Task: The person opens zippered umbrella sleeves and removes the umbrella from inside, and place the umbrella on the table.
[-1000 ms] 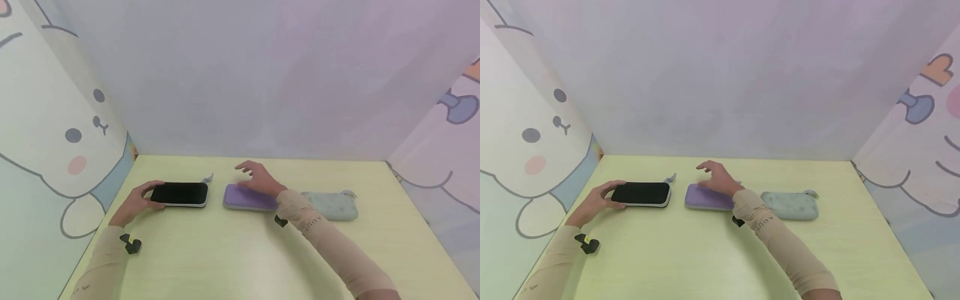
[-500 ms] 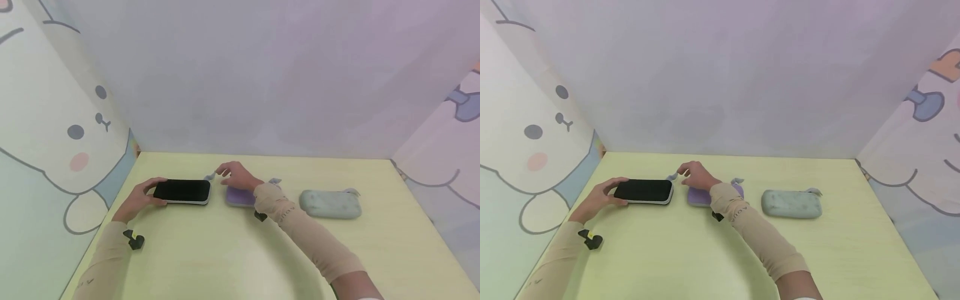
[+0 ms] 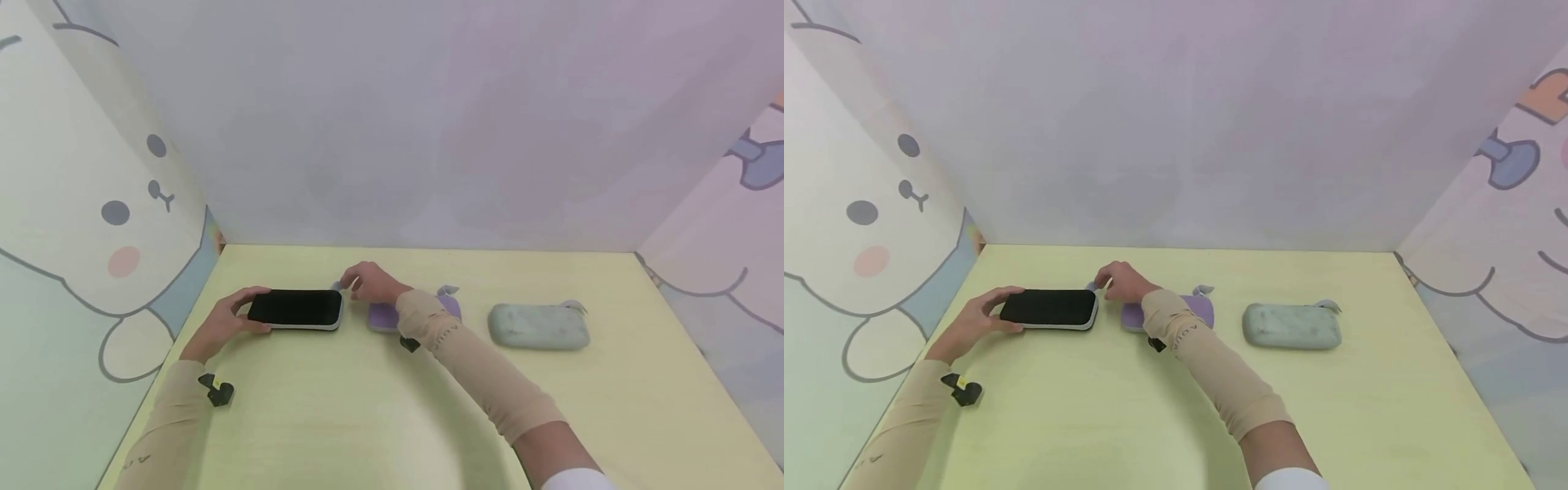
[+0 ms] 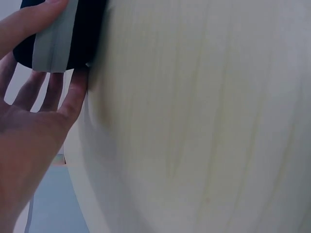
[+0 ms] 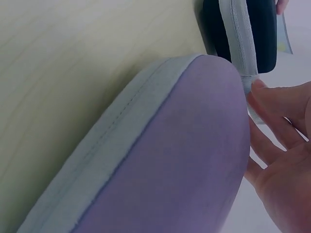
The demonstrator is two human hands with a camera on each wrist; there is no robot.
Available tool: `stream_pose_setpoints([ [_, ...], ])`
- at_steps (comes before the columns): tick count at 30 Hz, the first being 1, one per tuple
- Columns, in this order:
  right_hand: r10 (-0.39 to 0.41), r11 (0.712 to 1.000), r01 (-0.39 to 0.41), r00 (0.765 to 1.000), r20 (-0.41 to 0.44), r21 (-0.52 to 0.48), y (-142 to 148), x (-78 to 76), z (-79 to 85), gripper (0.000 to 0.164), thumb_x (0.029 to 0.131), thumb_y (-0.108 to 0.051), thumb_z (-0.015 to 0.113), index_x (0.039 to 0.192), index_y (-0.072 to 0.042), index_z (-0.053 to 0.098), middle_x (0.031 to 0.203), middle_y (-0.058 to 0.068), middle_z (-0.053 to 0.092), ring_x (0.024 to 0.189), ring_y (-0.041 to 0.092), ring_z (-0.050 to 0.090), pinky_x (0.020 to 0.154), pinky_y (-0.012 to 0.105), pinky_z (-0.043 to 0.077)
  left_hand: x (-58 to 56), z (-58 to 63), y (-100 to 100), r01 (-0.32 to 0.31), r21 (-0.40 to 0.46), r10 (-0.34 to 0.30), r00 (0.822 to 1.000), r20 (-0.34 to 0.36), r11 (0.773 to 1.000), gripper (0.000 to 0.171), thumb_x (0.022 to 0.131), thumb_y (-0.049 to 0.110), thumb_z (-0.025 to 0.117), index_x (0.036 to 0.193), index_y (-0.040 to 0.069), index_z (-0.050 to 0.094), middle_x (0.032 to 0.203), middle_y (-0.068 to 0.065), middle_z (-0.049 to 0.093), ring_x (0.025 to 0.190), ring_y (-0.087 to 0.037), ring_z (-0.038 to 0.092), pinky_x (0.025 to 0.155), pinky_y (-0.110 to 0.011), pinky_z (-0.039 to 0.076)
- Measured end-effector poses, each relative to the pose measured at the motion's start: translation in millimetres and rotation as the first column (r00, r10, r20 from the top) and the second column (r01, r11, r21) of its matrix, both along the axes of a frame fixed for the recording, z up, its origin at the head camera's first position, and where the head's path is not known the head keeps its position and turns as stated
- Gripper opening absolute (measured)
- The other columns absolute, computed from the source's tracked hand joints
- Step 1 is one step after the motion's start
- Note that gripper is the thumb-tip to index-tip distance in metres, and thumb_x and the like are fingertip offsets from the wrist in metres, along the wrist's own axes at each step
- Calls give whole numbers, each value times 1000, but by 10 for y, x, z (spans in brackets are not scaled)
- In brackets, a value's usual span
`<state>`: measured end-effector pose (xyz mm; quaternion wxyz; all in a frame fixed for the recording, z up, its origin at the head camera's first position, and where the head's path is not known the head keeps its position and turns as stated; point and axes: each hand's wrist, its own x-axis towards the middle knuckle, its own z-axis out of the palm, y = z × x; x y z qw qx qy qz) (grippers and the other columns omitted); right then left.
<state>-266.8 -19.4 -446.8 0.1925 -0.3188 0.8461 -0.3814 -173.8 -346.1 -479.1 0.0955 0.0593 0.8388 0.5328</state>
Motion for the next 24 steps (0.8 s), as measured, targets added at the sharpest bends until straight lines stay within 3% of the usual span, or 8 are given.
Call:
stream_pose_setpoints([
  [4,-4,1000,4,1000,-9,-13,-46,-8,-9,32,78,13,63,108,1,68,108,12,67,94,23,65,76,21,50,-13,-10,-20,1,7,-1,1000,-2,1000,77,71,18,83,139,16,46,149,-5,33,138,-28,23,86,-15,40],
  [9,-15,995,17,1000,18,-99,-119,-6,-37,28,78,16,62,103,5,69,104,16,68,92,24,67,75,19,50,-23,-21,-22,-3,8,3,1000,-9,1000,76,71,16,83,138,15,47,147,-5,35,137,-28,23,89,-16,39],
  [13,-25,994,28,999,27,-110,-184,-23,-64,30,78,19,56,102,6,69,103,15,68,91,22,67,74,20,51,-25,-12,-8,-5,7,5,1000,-13,1000,75,71,15,83,138,14,47,147,-6,36,137,-29,23,99,-33,37],
  [17,-41,996,43,999,19,-80,-223,-43,-83,33,77,20,54,101,4,70,102,13,69,92,22,67,75,21,51,-21,-3,5,-11,22,11,1000,-12,1000,74,71,14,82,137,14,48,146,-7,36,138,-30,22,106,-53,24],
  [19,-42,996,43,999,20,-74,-232,-53,-93,32,76,19,56,100,3,70,100,12,70,91,21,67,74,21,51,-17,1,7,-17,25,17,1000,-12,1000,74,71,13,82,136,13,48,146,-7,37,138,-30,22,106,-55,21],
  [24,-71,994,73,997,25,-85,-230,-76,-125,23,75,14,61,90,0,72,88,7,71,82,16,65,70,21,51,-12,5,10,-24,-3,24,1000,-18,1000,74,69,13,84,135,15,49,145,-5,39,136,-28,26,103,-52,28],
])
